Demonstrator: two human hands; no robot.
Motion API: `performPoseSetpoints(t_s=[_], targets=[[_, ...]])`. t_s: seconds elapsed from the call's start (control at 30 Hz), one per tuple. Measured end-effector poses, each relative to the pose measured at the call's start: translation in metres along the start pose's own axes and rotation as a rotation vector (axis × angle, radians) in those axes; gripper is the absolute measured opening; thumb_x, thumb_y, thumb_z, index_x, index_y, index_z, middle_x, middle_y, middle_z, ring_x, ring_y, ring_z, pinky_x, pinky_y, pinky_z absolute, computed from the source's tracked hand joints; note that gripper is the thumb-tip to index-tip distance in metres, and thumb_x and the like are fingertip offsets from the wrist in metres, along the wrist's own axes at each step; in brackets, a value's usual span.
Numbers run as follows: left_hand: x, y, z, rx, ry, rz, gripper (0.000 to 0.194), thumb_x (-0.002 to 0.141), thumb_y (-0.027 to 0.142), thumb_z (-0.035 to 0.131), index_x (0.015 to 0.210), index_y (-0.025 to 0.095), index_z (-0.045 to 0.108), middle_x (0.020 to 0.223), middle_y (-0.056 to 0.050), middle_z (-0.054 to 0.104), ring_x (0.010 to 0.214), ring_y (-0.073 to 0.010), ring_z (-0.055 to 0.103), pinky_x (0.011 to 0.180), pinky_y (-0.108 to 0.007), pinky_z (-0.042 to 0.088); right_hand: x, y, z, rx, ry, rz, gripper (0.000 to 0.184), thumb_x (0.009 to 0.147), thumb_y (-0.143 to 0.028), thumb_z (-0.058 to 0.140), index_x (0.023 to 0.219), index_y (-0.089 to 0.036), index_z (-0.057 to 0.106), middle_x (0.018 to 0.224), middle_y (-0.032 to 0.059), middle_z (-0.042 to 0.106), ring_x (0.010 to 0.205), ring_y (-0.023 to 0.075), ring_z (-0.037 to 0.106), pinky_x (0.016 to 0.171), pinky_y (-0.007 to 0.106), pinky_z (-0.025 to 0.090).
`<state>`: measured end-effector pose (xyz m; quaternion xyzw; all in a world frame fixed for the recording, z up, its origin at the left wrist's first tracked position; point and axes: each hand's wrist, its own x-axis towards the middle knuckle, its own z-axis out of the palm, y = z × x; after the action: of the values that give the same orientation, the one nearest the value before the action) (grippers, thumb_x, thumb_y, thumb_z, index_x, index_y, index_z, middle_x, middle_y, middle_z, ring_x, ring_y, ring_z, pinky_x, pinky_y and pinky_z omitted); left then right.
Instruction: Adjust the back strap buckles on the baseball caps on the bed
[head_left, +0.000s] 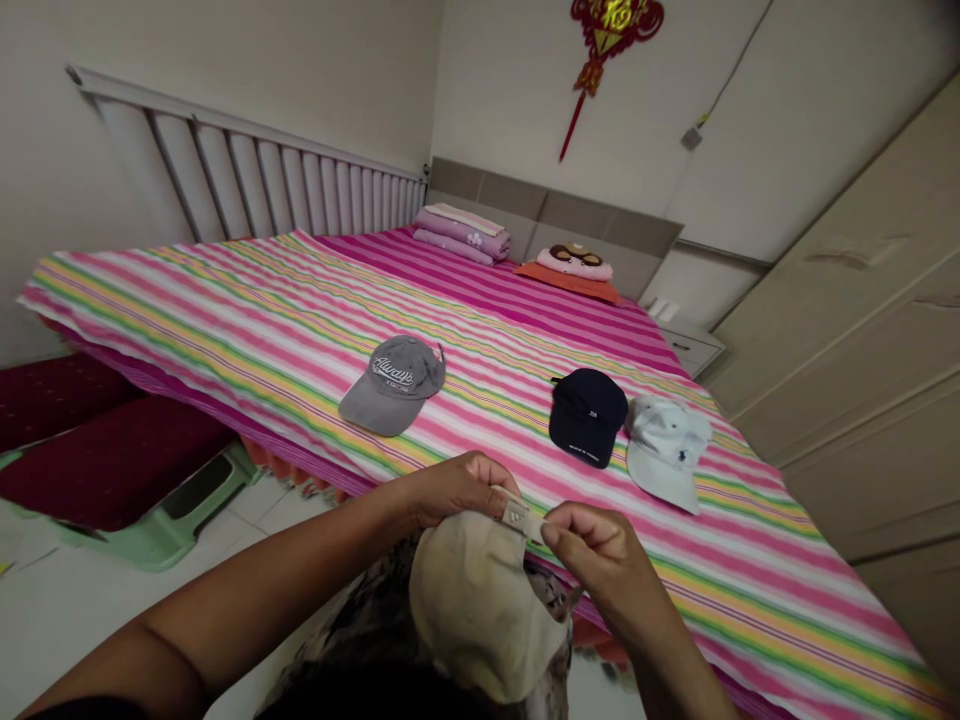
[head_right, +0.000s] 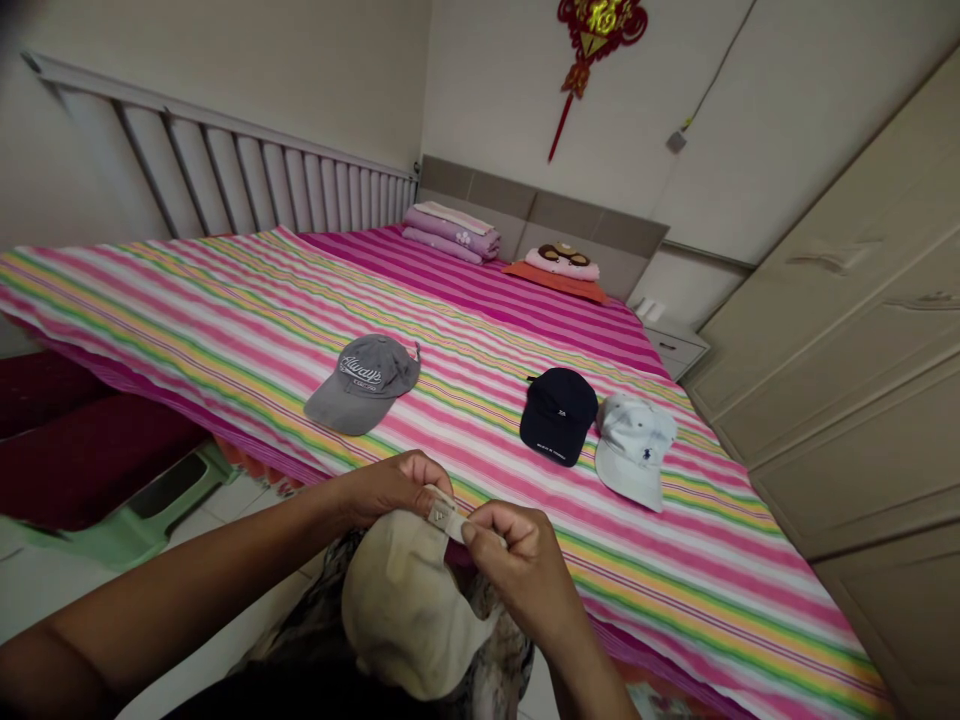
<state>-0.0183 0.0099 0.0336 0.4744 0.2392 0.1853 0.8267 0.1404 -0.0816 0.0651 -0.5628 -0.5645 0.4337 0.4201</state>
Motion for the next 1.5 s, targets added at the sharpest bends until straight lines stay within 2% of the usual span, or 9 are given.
performPoseSetpoints(t_s=[0.23,0.47,0.7,0.87,1.0,1.1,1.23,1.43,1.5], targets=[[0.000,0.003,0.002,0.027,-0.008,0.001,0.030,0.046,0.030,0.076,0.063,0.009,0.063,0.050,0.001,0.058,0.039,-0.0047,0.046,0.039,-0.015,0.033,0.001,0.006,0.000,0.017,0.052,-0.009,0.021,0.067,-0.033,0.061,0.057,-0.015,0.058,0.045,-0.0050,0.042,0.040,0.0080,0.039,0.041,0.023,0.038],[0.001,-0.001,0.000,0.052,0.010,0.021,0.030,0.048,0.030,0.075,0.064,0.010,0.062,0.051,0.001,0.058,0.039,-0.0047,0.046,0.040,-0.016,0.032,0.003,0.010,0.004,0.018,0.123,-0.017,0.019,0.068,-0.031,0.059,0.057,-0.015,0.056,0.044,-0.0055,0.040,0.042,0.0076,0.038,0.041,0.021,0.035],[0.001,-0.002,0.000,0.068,0.036,0.034,0.028,0.050,0.030,0.074,0.066,0.010,0.062,0.053,0.000,0.058,0.041,-0.0054,0.046,0.042,-0.017,0.033,0.005,0.012,0.002,-0.027,0.088,-0.017,0.021,0.070,-0.031,0.056,0.057,-0.015,0.055,0.046,-0.0051,0.041,0.041,0.0071,0.035,0.040,0.021,0.033],[0.000,-0.001,0.000,0.095,0.011,0.041,0.027,0.053,0.029,0.073,0.068,0.009,0.063,0.055,0.000,0.059,0.042,-0.0050,0.046,0.042,-0.017,0.032,0.007,0.013,0.003,-0.014,0.058,-0.012,0.020,0.068,-0.030,0.057,0.056,-0.015,0.054,0.046,-0.0059,0.039,0.042,0.0067,0.033,0.041,0.021,0.032],[0.001,-0.002,0.000,0.107,0.039,0.067,0.024,0.056,0.028,0.071,0.069,0.009,0.062,0.056,0.000,0.058,0.043,-0.0047,0.045,0.042,-0.016,0.032,0.005,0.013,0.005,0.062,0.134,0.002,0.021,0.069,-0.033,0.058,0.057,-0.016,0.053,0.047,-0.0065,0.037,0.041,0.0064,0.031,0.040,0.021,0.029],[0.002,-0.002,0.002,0.039,-0.012,0.141,0.026,0.057,0.026,0.071,0.077,0.013,0.059,0.058,0.002,0.059,0.044,-0.0046,0.046,0.043,-0.015,0.032,0.005,0.015,0.006,0.080,0.189,-0.010,0.023,0.067,-0.035,0.060,0.057,-0.015,0.054,0.047,-0.0057,0.038,0.043,0.0065,0.030,0.040,0.021,0.025],[0.002,-0.004,0.003,-0.061,-0.070,0.198,0.029,0.056,0.026,0.073,0.076,0.014,0.055,0.056,0.002,0.057,0.042,-0.0045,0.045,0.042,-0.015,0.031,0.007,0.019,0.009,0.198,0.158,0.045,0.024,0.067,-0.035,0.062,0.057,-0.015,0.052,0.043,-0.0074,0.035,0.040,0.0050,0.024,0.038,0.020,0.017],[0.002,-0.007,0.002,-0.025,0.010,0.198,0.031,0.056,0.030,0.072,0.077,0.010,0.063,0.060,-0.001,0.059,0.047,-0.0057,0.048,0.048,-0.018,0.035,0.006,0.026,0.014,0.422,0.113,0.119,0.024,0.069,-0.035,0.062,0.061,-0.016,0.050,0.039,-0.0098,0.032,0.037,0.0040,0.021,0.038,0.020,0.013],[0.001,-0.008,-0.001,0.017,-0.001,0.216,0.032,0.056,0.031,0.072,0.078,0.010,0.064,0.061,-0.001,0.059,0.050,-0.0059,0.048,0.050,-0.018,0.035,0.006,0.029,0.016,0.488,0.090,0.140,0.024,0.068,-0.035,0.063,0.062,-0.016,0.050,0.038,-0.0106,0.031,0.036,0.0035,0.019,0.038,0.019,0.011]])
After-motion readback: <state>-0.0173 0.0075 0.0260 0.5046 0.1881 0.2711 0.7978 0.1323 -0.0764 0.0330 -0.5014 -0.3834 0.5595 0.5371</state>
